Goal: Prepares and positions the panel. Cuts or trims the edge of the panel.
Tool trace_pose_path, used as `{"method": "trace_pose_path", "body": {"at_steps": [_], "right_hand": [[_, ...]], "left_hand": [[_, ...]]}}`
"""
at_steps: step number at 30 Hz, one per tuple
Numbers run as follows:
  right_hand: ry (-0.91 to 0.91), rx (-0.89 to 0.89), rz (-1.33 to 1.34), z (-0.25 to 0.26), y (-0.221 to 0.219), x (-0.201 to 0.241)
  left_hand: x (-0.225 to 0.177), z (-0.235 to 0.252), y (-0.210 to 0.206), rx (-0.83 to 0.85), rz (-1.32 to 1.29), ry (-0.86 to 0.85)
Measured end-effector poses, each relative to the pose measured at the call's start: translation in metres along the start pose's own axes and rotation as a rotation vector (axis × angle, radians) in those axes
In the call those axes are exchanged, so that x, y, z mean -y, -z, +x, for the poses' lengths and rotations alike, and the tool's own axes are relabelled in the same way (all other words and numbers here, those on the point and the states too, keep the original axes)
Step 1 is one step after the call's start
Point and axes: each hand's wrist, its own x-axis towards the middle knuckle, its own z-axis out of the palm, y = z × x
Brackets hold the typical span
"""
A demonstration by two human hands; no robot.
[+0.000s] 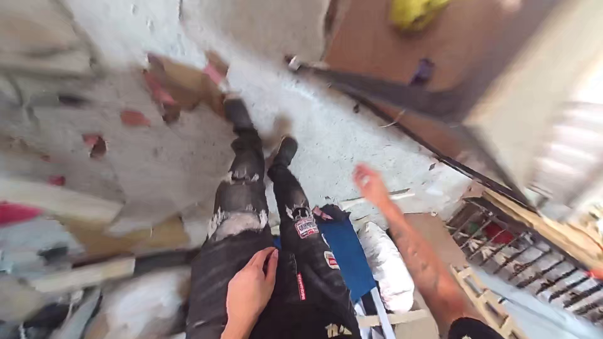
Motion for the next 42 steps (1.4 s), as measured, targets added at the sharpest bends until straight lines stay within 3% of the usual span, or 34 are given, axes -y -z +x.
{"method": "trace_pose_path", "body": {"at_steps": [1, 3, 6, 8, 10, 12, 15, 17, 21, 25, 29, 33, 35, 38, 42], "right_hand": [[0.003, 0.138, -0.029, -0.044, -0.003, 0.017], [-0.105, 0.085, -0.059, -0.118, 0.010, 0.034], [-0.453, -0.466, 0.125, -0.191, 0.067, 0.047], [-0.449, -0.838, 0.117, -0.201, 0.144, 0.052], [-0.326, -1.087, 0.067, -0.182, 0.248, 0.066], [-0.250, -1.210, 0.063, -0.151, 0.345, 0.072], [-0.275, -1.138, 0.127, -0.071, 0.460, 0.055], [-0.327, -1.016, 0.170, -0.023, 0.498, 0.041], [-0.341, -0.929, 0.146, 0.004, 0.508, 0.053], [-0.257, -0.838, 0.240, -0.004, 0.504, 0.098], [-0.064, -0.998, 0.345, 0.042, 0.541, 0.155], [-0.063, -1.032, 0.299, 0.134, 0.619, 0.215], [-0.104, -1.023, 0.286, 0.187, 0.664, 0.236], [-0.185, -0.938, 0.254, 0.249, 0.711, 0.255], [-0.302, -0.917, 0.200, 0.284, 0.739, 0.262]], "left_hand": [[-0.007, 0.004, 0.014, 0.037, -0.027, -0.009], [-0.024, 0.015, 0.042, 0.104, -0.152, -0.015], [-0.042, 0.031, 0.101, 0.143, -0.451, 0.033], [-0.047, 0.041, 0.135, 0.105, -0.712, 0.087], [-0.047, 0.048, 0.167, 0.020, -0.843, 0.137], [-0.054, 0.045, 0.201, -0.060, -0.763, 0.196], [-0.084, 0.043, 0.259, -0.119, -0.479, 0.176], [-0.125, 0.037, 0.296, -0.154, -0.371, 0.111], [-0.262, 0.035, 0.367, -0.286, -0.425, -0.104], [-0.415, 0.054, 0.409, -0.125, -0.456, -0.366], [-0.578, 0.139, 0.470, 0.035, -0.292, -0.694], [-0.754, 0.260, 0.514, 0.163, -0.295, -0.905], [-0.836, 0.309, 0.523, 0.240, -0.359, -0.906], [-0.920, 0.360, 0.524, 0.349, -0.587, -0.829], [-0.970, 0.389, 0.512, 0.549, -0.800, -0.747]]}}
